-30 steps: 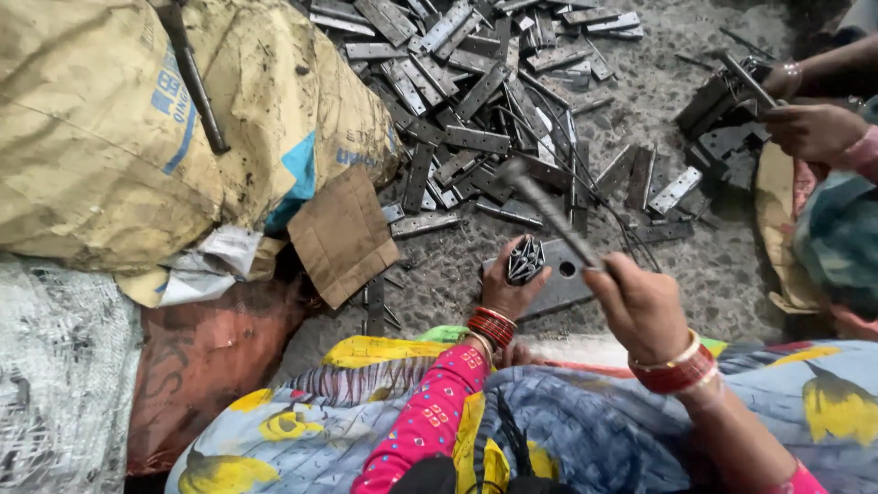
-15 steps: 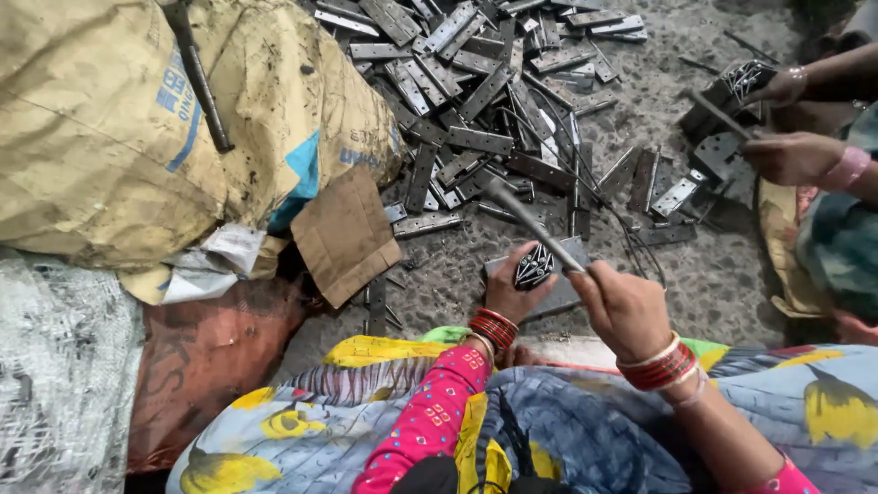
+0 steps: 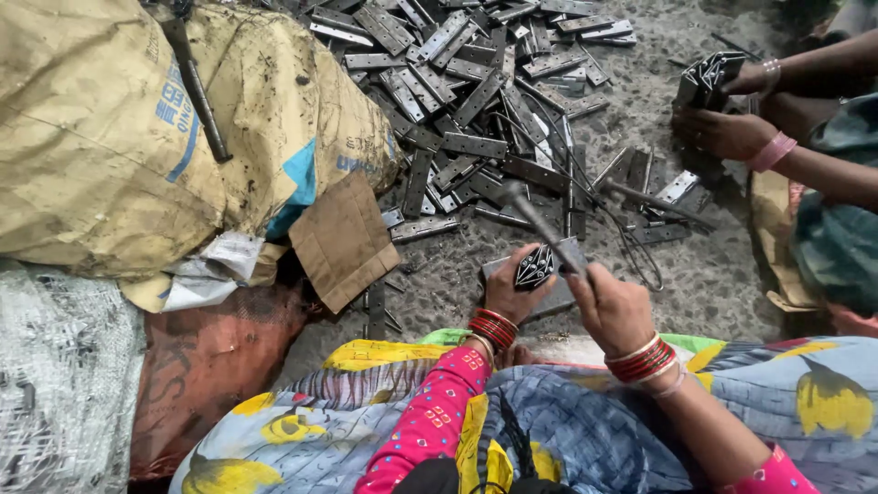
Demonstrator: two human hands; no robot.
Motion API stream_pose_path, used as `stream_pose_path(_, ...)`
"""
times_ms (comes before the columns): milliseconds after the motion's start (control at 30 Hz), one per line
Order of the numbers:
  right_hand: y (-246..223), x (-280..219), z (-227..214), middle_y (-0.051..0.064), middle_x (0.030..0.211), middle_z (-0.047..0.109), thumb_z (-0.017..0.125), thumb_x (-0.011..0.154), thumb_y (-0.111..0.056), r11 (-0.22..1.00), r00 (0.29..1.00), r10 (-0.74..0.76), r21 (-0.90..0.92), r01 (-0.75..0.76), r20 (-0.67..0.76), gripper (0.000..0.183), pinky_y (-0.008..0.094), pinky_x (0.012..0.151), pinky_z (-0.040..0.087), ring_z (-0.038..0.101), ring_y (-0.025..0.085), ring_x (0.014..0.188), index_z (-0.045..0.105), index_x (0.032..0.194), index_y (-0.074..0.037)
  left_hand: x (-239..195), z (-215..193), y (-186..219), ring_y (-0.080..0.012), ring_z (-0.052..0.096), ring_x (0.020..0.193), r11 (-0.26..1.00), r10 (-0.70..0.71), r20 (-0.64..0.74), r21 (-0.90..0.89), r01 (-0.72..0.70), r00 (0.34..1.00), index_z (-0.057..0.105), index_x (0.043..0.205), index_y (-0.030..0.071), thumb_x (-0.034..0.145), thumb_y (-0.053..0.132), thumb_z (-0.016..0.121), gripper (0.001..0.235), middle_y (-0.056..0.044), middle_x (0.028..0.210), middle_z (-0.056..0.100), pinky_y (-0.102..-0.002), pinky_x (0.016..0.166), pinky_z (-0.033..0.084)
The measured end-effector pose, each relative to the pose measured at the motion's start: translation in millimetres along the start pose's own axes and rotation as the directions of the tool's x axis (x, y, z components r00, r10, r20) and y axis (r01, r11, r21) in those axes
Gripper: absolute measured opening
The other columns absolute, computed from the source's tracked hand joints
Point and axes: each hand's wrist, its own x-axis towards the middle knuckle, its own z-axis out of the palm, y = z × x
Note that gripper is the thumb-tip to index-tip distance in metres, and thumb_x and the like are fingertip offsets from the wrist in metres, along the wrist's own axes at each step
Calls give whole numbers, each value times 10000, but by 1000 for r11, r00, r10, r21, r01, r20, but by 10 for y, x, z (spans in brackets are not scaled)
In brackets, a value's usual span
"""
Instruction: The person handles metal hinge components by hand and uses a metal rod to align or secure the parts while working on the floor.
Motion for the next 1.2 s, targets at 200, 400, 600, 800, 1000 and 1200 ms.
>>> stream_pose_path(200, 287, 98, 224, 208, 745, 696, 448, 1033, -533, 931, 923, 299, -289, -225, 242, 502, 568, 660, 522, 674, 450, 734, 648, 913, -89, -12, -6, -24, -237, 771, 994, 998, -49, 34, 48, 47, 998, 642, 1317, 145, 799, 287, 874, 585, -115, 1139, 757, -345, 863, 617)
stream_pose_path(400, 937, 114, 706, 206, 915, 751, 403, 1039, -572, 853, 806, 450, -451, -262, 383, 592, 535, 787, 570, 725, 422, 876, 756, 947, -106, 25, -15, -15, -229, 772, 996, 999, -25, 23, 33, 25, 999, 638, 1327, 143, 801, 290, 868, 593, -110, 1139, 765, -344, 868, 619)
stream_pose_path(600, 1184, 49, 1175, 169, 972, 769, 533, 967, -494, 822, 766, 434, -556, -121, 474, 452, 488, 815, 596, 749, 363, 930, 804, 929, -136, 43, -35, -120, -196, 772, 897, 960, -278, -16, -43, 277, 960, 659, 1264, 117, 768, 313, 882, 578, -82, 992, 778, -339, 789, 600)
stream_pose_path(800, 845, 216, 776, 194, 971, 762, 586, 952, -547, 925, 842, 350, -296, -240, 411, 494, 490, 799, 569, 720, 373, 918, 765, 1012, -90, 166, -88, -557, -184, 721, 825, 760, -585, -209, -478, 440, 784, 785, 1011, 7, 772, 266, 892, 368, -55, 977, 783, -345, 805, 572)
stream_pose_path(1000, 663, 442, 630, 54, 885, 777, 527, 926, -605, 594, 657, 459, 344, -728, 598, 540, 358, 670, 589, 731, 178, 787, 700, 1072, -115, 391, -282, -351, -239, 711, 829, 54, -835, 256, -842, 536, 487, 749, 991, 65, 768, 245, 818, 295, -69, 959, 746, -393, 796, 578)
stream_pose_path(1200, 699, 337, 543, 64, 930, 705, 695, 920, -473, 355, 667, 234, 577, -736, 707, 530, 306, 626, 547, 657, 151, 743, 712, 1183, -13, 485, -171, -43, -260, 717, 876, 0, -719, 454, -757, 653, 526, 718, 1057, 51, 835, 259, 803, 316, -79, 1008, 745, -394, 853, 585)
